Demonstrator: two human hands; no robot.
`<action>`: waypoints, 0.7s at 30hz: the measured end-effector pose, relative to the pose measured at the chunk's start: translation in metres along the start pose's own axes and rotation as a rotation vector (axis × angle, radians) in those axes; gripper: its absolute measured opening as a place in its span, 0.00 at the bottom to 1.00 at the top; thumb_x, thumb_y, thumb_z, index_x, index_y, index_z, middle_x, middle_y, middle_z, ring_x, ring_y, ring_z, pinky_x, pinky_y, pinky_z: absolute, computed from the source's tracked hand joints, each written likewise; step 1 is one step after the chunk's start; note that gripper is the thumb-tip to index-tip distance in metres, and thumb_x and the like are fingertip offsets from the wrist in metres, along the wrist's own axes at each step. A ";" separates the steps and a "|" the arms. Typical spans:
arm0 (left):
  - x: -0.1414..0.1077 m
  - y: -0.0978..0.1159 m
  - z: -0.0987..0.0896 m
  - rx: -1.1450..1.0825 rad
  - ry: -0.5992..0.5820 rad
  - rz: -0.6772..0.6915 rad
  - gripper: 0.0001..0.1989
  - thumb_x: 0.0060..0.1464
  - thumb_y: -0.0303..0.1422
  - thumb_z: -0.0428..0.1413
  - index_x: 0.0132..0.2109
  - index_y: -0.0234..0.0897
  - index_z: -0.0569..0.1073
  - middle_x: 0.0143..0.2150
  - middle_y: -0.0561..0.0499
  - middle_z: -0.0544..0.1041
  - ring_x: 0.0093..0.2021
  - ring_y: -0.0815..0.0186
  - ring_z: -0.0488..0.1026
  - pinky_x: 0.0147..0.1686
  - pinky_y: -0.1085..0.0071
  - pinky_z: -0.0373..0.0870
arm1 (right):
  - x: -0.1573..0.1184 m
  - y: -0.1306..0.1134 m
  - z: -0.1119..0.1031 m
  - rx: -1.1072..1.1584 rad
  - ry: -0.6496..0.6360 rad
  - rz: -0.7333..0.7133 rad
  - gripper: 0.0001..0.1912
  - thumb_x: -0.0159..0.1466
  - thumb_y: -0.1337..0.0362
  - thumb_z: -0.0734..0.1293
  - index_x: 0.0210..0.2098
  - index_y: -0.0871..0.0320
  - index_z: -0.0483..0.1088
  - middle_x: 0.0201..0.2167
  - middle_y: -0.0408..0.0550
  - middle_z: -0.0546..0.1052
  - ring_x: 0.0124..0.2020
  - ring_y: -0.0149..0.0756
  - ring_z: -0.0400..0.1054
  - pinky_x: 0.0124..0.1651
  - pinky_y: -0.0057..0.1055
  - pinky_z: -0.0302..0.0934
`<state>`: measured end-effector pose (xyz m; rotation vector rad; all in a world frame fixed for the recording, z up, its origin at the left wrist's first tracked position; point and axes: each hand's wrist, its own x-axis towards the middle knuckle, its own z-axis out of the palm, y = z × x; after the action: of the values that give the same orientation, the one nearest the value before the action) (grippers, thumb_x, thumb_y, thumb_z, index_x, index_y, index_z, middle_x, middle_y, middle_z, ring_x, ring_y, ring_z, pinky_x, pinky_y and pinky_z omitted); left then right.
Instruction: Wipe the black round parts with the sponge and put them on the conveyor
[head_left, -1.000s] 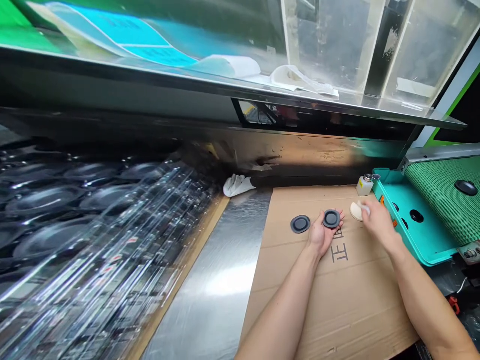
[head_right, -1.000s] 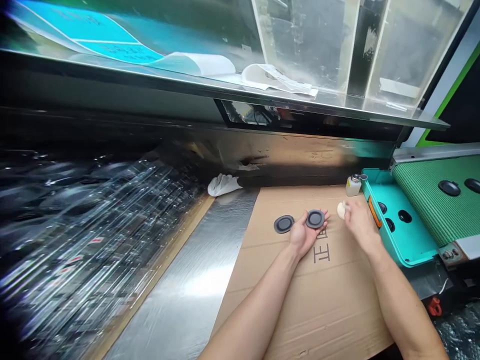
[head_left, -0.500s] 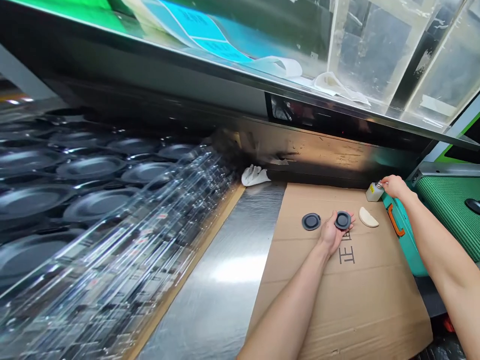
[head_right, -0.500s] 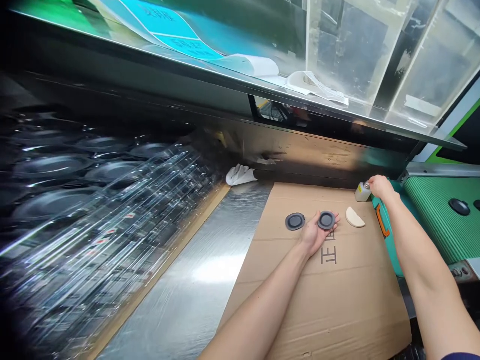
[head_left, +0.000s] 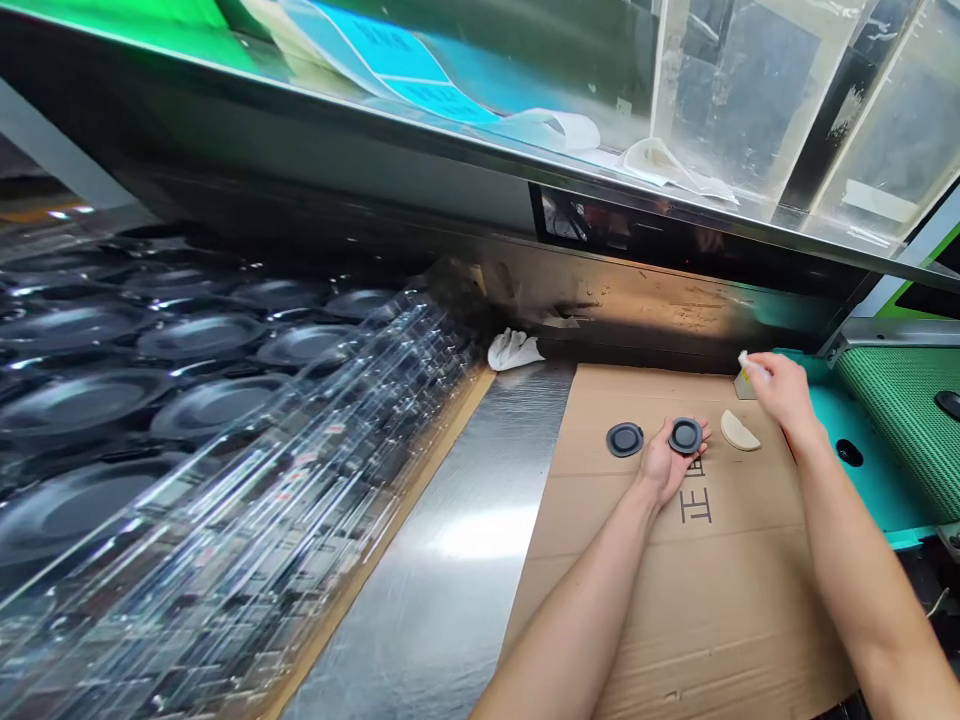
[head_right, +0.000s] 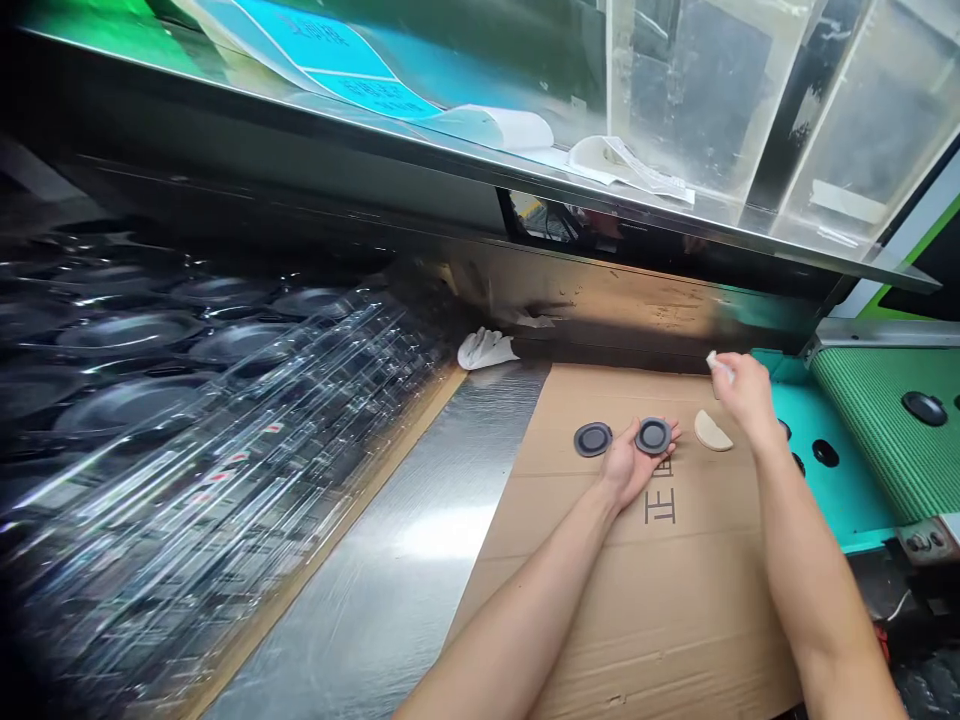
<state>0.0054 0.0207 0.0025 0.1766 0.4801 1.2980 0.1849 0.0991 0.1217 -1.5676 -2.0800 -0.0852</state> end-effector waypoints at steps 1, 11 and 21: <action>0.000 -0.001 0.000 -0.004 0.001 -0.001 0.18 0.68 0.40 0.46 0.45 0.30 0.74 0.50 0.35 0.80 0.49 0.54 0.79 0.41 0.63 0.75 | -0.020 -0.010 0.012 0.090 -0.005 -0.049 0.15 0.68 0.59 0.63 0.49 0.53 0.78 0.46 0.50 0.80 0.47 0.40 0.73 0.51 0.32 0.63; 0.002 -0.008 -0.004 0.003 -0.012 -0.021 0.16 0.67 0.35 0.48 0.43 0.30 0.77 0.47 0.39 0.81 0.56 0.57 0.75 0.61 0.60 0.68 | -0.098 -0.052 0.095 0.278 -0.065 -0.256 0.14 0.70 0.64 0.61 0.47 0.55 0.77 0.38 0.50 0.74 0.43 0.39 0.69 0.48 0.32 0.63; 0.000 -0.011 -0.011 0.101 -0.015 0.000 0.14 0.66 0.35 0.50 0.45 0.29 0.78 0.51 0.37 0.80 0.58 0.56 0.74 0.62 0.57 0.68 | -0.125 -0.054 0.085 0.066 -0.113 -0.099 0.11 0.69 0.67 0.61 0.42 0.58 0.75 0.39 0.52 0.74 0.42 0.41 0.67 0.47 0.33 0.61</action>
<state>0.0102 0.0160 -0.0116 0.2707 0.5327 1.2724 0.1273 0.0026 0.0071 -1.4608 -2.2247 0.0373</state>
